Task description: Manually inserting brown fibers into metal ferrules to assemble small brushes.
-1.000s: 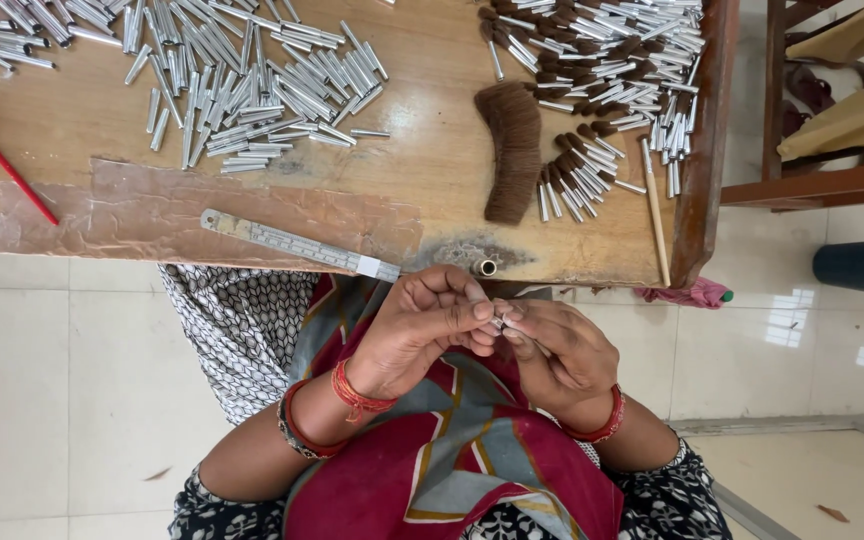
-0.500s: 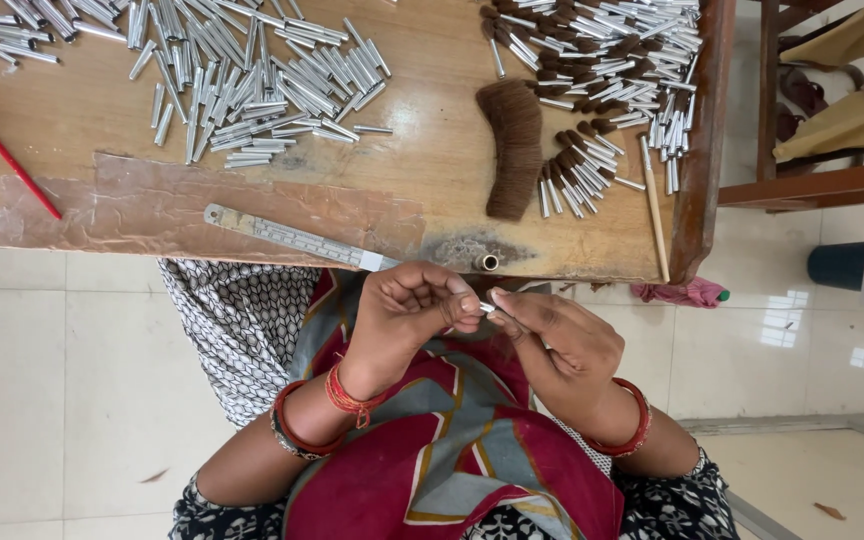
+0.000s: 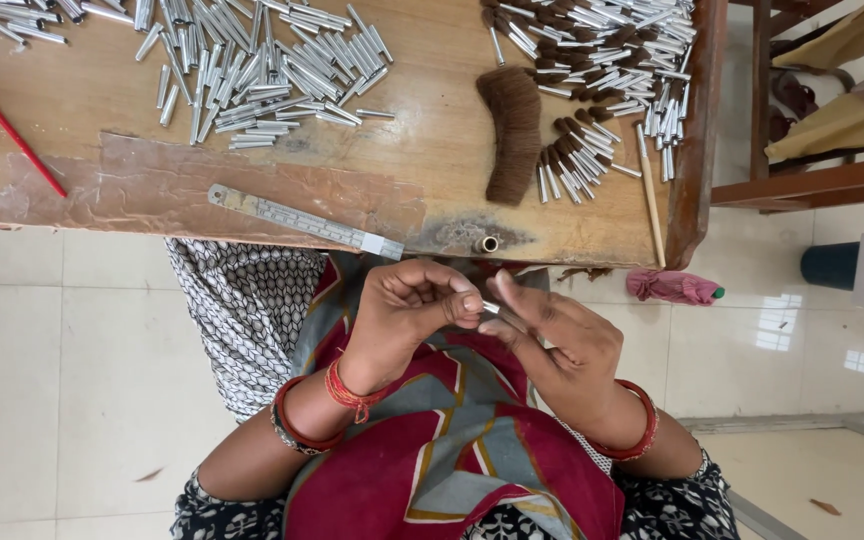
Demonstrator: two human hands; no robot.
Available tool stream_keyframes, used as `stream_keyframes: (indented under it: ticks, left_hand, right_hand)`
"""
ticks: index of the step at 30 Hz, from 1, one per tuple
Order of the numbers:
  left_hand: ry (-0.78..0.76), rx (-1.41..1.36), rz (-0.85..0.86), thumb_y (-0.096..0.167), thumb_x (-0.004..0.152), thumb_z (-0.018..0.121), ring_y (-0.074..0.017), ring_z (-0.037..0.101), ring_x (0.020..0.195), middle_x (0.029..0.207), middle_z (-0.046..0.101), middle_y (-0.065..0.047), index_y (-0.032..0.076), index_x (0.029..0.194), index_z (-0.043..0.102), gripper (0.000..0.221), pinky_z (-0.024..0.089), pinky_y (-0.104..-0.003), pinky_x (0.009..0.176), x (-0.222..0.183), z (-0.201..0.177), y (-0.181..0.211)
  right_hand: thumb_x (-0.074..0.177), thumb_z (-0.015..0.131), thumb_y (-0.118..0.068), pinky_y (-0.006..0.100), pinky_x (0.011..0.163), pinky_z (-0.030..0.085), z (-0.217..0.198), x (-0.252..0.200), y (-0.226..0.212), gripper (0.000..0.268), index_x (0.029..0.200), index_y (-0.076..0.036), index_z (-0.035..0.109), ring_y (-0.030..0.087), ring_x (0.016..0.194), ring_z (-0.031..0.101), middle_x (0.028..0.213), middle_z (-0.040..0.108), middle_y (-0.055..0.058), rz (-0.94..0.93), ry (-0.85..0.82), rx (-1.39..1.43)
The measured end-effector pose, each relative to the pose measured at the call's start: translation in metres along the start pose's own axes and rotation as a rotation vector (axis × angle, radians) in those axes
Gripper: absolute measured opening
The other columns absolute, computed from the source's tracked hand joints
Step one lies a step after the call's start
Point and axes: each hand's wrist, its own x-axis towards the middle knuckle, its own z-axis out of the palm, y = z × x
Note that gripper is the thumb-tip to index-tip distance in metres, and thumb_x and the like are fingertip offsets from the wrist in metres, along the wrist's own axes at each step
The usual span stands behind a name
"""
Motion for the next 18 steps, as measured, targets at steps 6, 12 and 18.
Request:
stream_keyframes:
  ticks: [6, 12, 18]
  left_hand:
    - [-0.025, 0.0, 0.053, -0.005, 0.092, 0.077, -0.0136, 0.072, 0.085, 0.095, 0.076, -0.011, -0.004, 0.103, 0.072, 0.013, 0.062, -0.028, 0.079, -0.009, 0.005, 0.002]
    - [-0.045, -0.015, 0.05, -0.006, 0.089, 0.077, -0.0132, 0.072, 0.087, 0.096, 0.075, -0.009, -0.003, 0.104, 0.071, 0.017, 0.062, -0.028, 0.081, -0.02, 0.015, 0.007]
    - [-0.043, -0.019, -0.03, -0.001, 0.093, 0.076, -0.0148, 0.073, 0.081, 0.093, 0.075, -0.011, -0.005, 0.102, 0.071, 0.011, 0.064, -0.03, 0.076, -0.021, 0.013, 0.001]
  right_hand:
    - [0.08, 0.085, -0.001, 0.027, 0.086, 0.06, -0.012, -0.011, -0.01, 0.056, 0.133, 0.0, 0.065, 0.02, 0.097, 0.077, 0.112, 0.076, 0.012, 0.04, 0.012, 0.042]
    - [0.085, 0.081, 0.004, 0.024, 0.075, 0.061, -0.014, -0.028, -0.01, 0.035, 0.119, -0.003, 0.074, 0.015, 0.088, 0.078, 0.104, 0.079, 0.011, -0.019, 0.035, -0.002]
    - [0.085, 0.079, 0.007, 0.026, 0.075, 0.061, -0.014, -0.028, -0.017, 0.033, 0.117, 0.001, 0.073, 0.019, 0.087, 0.078, 0.103, 0.078, 0.014, -0.049, 0.065, -0.006]
